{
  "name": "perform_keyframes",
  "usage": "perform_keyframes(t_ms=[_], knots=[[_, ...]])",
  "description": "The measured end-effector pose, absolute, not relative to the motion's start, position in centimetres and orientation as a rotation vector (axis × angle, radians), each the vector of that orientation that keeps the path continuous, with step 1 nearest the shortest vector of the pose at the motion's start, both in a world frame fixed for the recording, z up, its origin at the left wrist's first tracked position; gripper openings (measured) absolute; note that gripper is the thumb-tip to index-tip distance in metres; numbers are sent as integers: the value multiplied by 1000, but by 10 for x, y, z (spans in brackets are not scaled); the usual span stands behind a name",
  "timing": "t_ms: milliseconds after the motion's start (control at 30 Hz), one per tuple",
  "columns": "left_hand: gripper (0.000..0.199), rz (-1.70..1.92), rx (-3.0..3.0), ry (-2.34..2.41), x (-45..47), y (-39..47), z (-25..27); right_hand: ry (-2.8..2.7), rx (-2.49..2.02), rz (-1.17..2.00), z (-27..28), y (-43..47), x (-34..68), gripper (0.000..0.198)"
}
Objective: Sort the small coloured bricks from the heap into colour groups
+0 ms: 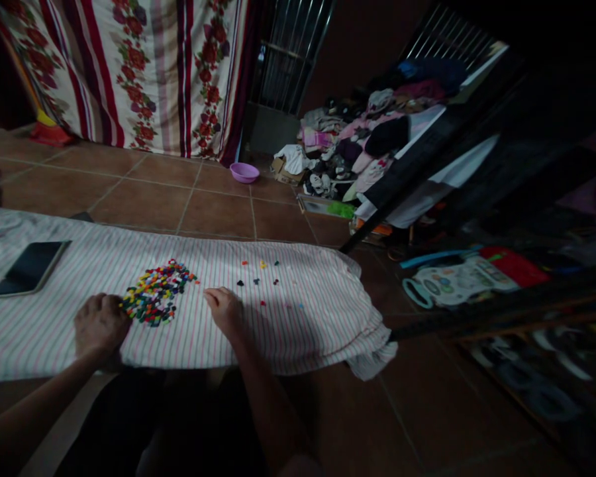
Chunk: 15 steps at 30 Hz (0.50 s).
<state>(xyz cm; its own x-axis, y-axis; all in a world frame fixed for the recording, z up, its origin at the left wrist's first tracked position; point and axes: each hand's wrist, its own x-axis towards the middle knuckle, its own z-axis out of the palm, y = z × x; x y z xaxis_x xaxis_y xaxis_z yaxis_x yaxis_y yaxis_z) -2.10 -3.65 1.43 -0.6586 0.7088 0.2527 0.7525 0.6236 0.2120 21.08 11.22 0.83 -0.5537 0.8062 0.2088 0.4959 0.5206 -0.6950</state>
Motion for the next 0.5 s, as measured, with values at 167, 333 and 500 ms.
perform_keyframes(t_ms=[167, 333, 500], knots=[[30, -443, -1234, -2706, -23, -37, 14, -2062, -1106, 781, 3, 129, 242, 22], [26, -442, -1225, -2699, -22, -36, 14, -1865, -1197, 850, -2, 143, 275, 26], [26, -414, -1247, -2691, -21, -36, 17, -1762, -1277, 816, -3, 156, 309, 32]])
